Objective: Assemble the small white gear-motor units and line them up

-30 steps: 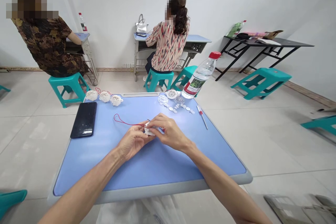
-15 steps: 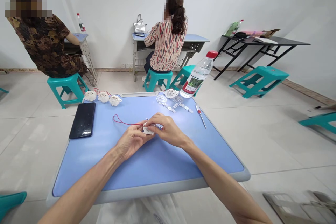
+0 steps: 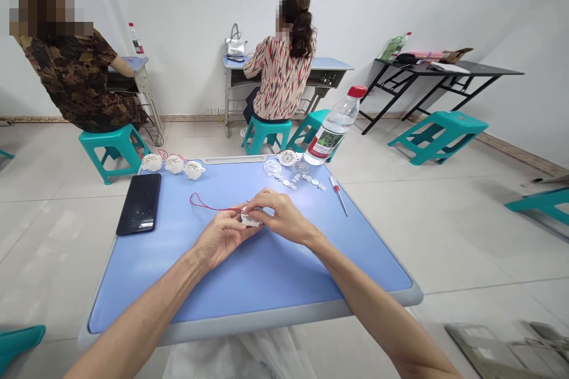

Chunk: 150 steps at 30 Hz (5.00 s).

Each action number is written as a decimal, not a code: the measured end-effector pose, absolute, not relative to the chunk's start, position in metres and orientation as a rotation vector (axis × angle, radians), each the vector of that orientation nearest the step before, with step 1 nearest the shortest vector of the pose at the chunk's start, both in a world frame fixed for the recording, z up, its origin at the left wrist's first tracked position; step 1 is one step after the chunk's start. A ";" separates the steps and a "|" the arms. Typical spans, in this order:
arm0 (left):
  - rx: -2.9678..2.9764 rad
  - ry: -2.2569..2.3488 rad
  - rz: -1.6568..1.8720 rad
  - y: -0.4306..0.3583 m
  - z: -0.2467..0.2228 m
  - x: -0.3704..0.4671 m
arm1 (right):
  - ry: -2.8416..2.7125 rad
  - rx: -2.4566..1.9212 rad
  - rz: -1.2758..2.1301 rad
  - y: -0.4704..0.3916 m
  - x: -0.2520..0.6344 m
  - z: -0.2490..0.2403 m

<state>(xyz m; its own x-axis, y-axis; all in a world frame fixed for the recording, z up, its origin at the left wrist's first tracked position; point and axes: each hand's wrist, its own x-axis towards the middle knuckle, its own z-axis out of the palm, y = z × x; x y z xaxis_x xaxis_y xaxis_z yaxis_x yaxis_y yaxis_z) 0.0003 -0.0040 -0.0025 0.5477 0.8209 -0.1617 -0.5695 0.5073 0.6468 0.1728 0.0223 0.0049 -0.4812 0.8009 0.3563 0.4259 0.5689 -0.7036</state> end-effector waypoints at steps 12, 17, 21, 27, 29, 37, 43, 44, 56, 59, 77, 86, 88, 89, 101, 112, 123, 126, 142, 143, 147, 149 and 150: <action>0.555 0.491 0.884 -0.004 0.000 0.001 | -2.071 -1.001 0.817 0.023 0.172 0.007; 0.543 0.502 0.881 -0.004 0.001 0.000 | -2.059 -0.998 0.828 0.023 0.172 0.007; 0.554 0.497 0.880 -0.004 0.000 0.000 | -2.062 -0.993 0.835 0.023 0.173 0.007; 0.544 0.487 0.874 -0.003 0.000 0.000 | -2.061 -0.997 0.846 0.024 0.173 0.007; 0.542 0.485 0.875 -0.004 0.000 0.000 | -2.059 -1.002 0.851 0.025 0.173 0.007; 0.540 0.465 0.873 -0.003 0.000 0.000 | -2.028 -1.029 0.911 0.026 0.173 0.007; 0.533 0.467 0.879 -0.004 -0.002 0.000 | -2.054 -1.024 0.922 0.028 0.175 0.008; 0.533 0.467 0.879 -0.004 -0.002 0.000 | -2.060 -1.021 0.927 0.028 0.175 0.008; 0.547 0.452 0.872 -0.003 -0.002 0.000 | -2.065 -1.023 0.956 0.027 0.175 0.011; 0.544 0.455 0.869 -0.003 -0.003 0.000 | -2.072 -1.012 0.945 0.027 0.175 0.011; 0.574 0.452 0.863 -0.002 -0.002 0.001 | -2.204 -1.017 0.683 0.021 0.173 0.014; 0.569 0.468 0.867 -0.003 -0.001 0.000 | -2.228 -0.996 0.671 0.019 0.174 0.013; 0.568 0.464 0.865 -0.003 0.000 0.000 | -2.236 -0.999 0.646 0.017 0.173 0.013; 0.565 0.462 0.867 -0.003 0.000 0.000 | -2.239 -1.000 0.622 0.016 0.173 0.012; 0.555 0.452 0.908 -0.005 -0.002 0.003 | -2.234 -1.257 -0.047 -0.006 0.162 0.009; 0.561 0.487 0.924 -0.005 0.000 0.003 | -2.222 -1.313 -0.167 -0.013 0.156 0.008; 0.571 0.476 0.919 -0.005 -0.001 0.006 | -2.294 -1.340 -0.134 -0.011 0.157 0.010; 0.591 0.461 0.918 -0.006 0.000 0.007 | -2.313 -1.363 -0.131 -0.009 0.156 0.011; 0.545 0.468 0.919 -0.008 0.000 0.008 | -2.352 -1.330 -0.114 -0.009 0.162 0.014; 0.549 0.466 0.918 -0.008 0.000 0.007 | -2.339 -1.323 -0.111 -0.009 0.163 0.015; 0.543 0.469 0.919 -0.006 -0.001 0.007 | -2.213 -1.296 -0.129 -0.007 0.172 0.020; 0.529 0.487 0.918 -0.006 -0.001 0.007 | -2.171 -1.279 -0.137 -0.006 0.174 0.021; 0.525 0.489 0.916 -0.006 -0.001 0.007 | -2.174 -1.266 -0.136 -0.006 0.174 0.021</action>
